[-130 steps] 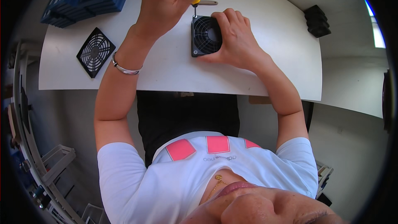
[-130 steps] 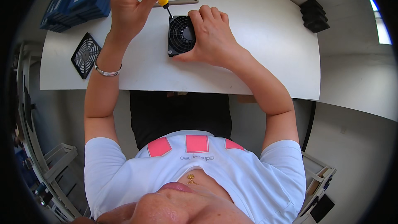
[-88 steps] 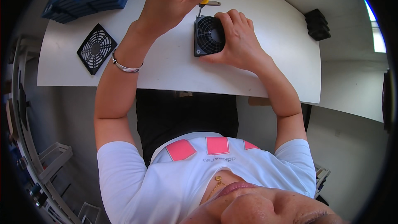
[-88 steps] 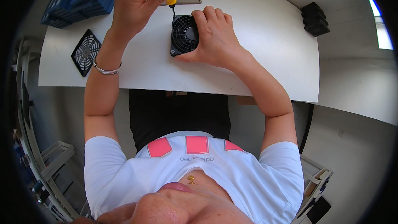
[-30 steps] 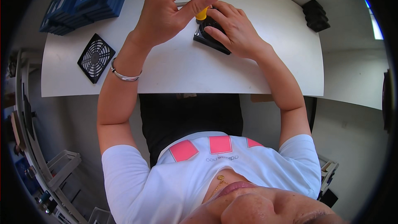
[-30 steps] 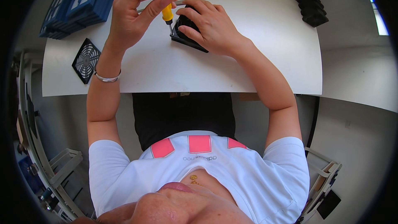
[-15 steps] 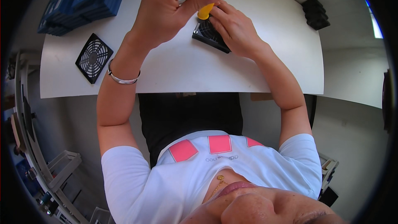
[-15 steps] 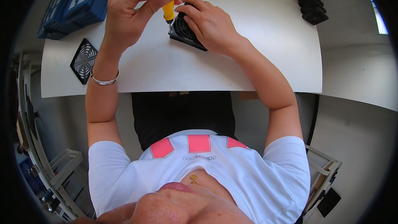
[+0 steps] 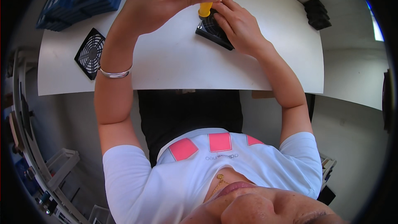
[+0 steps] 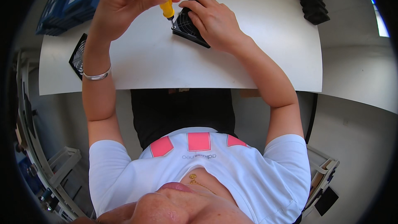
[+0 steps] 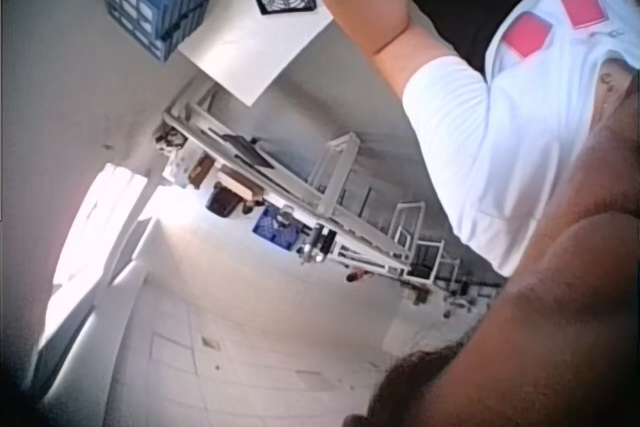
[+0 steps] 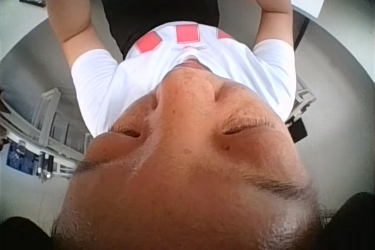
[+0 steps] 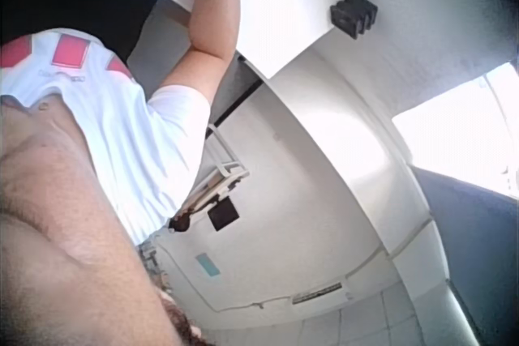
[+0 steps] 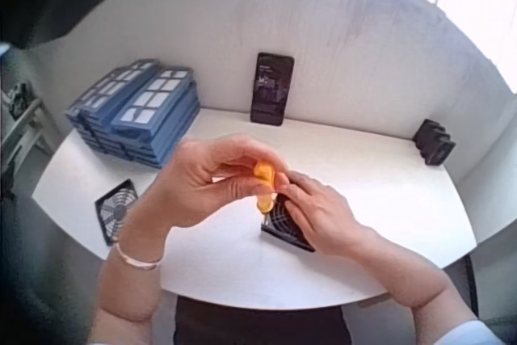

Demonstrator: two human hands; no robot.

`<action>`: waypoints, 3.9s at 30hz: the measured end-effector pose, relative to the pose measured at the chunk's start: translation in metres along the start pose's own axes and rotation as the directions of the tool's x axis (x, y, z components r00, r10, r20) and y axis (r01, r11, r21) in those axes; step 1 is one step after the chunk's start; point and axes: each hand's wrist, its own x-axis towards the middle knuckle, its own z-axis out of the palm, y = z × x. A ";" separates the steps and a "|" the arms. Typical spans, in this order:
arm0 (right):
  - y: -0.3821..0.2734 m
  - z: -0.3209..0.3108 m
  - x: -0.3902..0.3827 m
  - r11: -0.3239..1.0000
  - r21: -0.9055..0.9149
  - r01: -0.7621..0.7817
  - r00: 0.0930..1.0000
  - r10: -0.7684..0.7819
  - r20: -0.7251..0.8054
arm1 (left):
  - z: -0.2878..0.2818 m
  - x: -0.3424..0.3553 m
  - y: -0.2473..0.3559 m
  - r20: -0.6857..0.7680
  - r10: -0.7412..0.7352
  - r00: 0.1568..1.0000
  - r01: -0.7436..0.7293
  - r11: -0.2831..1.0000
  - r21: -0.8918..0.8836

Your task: Repairing a small electronic fan by removing its cover and adjusting the internals.

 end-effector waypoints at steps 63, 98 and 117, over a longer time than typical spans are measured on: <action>-0.003 -0.009 -0.002 0.990 0.013 0.141 0.977 -0.141 0.160 | 0.012 0.006 -0.001 -0.267 0.059 0.962 0.027 0.951 0.307; -0.020 -0.001 -0.004 0.998 -0.059 0.026 0.993 -0.019 0.116 | 0.002 0.003 -0.007 -0.232 0.119 0.965 -0.002 0.894 0.449; -0.019 -0.002 -0.004 0.999 -0.038 0.012 0.992 -0.007 0.123 | 0.011 0.004 -0.005 -0.239 0.098 0.966 -0.018 0.949 0.315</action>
